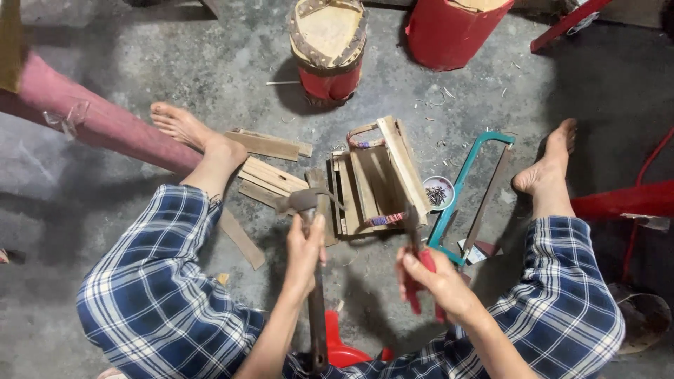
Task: Assembling a small wooden box by nailing wooden slats onto a frame using a hammer and pliers.
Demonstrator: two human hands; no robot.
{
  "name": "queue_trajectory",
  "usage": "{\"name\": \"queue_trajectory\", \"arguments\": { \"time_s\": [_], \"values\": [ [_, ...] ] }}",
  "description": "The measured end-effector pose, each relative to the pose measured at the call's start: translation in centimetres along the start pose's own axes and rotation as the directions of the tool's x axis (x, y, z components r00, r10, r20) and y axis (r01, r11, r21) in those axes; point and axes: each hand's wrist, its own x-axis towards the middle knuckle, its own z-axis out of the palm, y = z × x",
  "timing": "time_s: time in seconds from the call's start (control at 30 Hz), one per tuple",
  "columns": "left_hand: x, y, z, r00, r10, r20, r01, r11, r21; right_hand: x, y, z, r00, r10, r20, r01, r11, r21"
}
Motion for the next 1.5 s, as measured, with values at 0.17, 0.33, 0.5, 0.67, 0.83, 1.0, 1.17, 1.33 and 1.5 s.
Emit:
{"name": "queue_trajectory", "arguments": {
  "time_s": [0.17, 0.33, 0.5, 0.67, 0.83, 1.0, 1.17, 1.33, 1.5],
  "values": [
    [5.4, -6.7, -1.7, 0.981, -0.074, -0.177, 0.057, 0.994, -0.097, -0.3, 0.1, 0.4, 0.96, 0.033, 0.277, -0.107, 0.961, 0.256],
    [11.2, -15.4, -4.0, 0.951, -0.061, -0.303, 0.051, 0.998, -0.041, -1.2, 0.1, -0.3, 0.88, 0.008, 0.475, -0.224, 0.888, 0.401],
    [13.5, -20.0, -5.7, 0.905, 0.154, -0.396, 0.064, 0.872, 0.485, -1.4, 0.2, -0.3, 0.838, -0.056, 0.543, -0.257, 0.837, 0.484],
    [16.1, -24.4, -6.3, 0.865, 0.258, -0.43, 0.122, 0.722, 0.68, -1.4, -0.7, 0.6, 0.899, -0.084, 0.429, -0.06, 0.948, 0.311],
    [5.9, -4.1, 1.9, 0.847, 0.377, -0.375, -0.134, 0.834, 0.536, -1.4, -1.7, 2.5, 0.983, -0.166, 0.079, 0.174, 0.978, -0.112],
    [-6.2, 6.5, 5.3, 0.456, 0.871, 0.181, -0.875, 0.402, 0.268, -1.4, -1.6, 3.6, 0.922, -0.339, -0.189, 0.144, 0.751, -0.644],
    [-8.3, 9.1, 5.5, 0.582, 0.793, 0.179, -0.802, 0.524, 0.285, -1.7, -1.9, 4.7, 0.902, -0.396, -0.171, 0.171, 0.692, -0.701],
    [-8.6, 9.5, 5.8, 0.562, 0.812, 0.156, -0.821, 0.525, 0.223, -1.8, -2.2, 5.3, 0.883, -0.447, -0.142, 0.211, 0.65, -0.73],
    [-8.7, 9.3, 6.0, 0.507, 0.855, 0.105, -0.84, 0.463, 0.284, -1.6, -0.9, 4.7, 0.933, -0.36, 0.002, 0.313, 0.81, -0.495]
  ]
}}
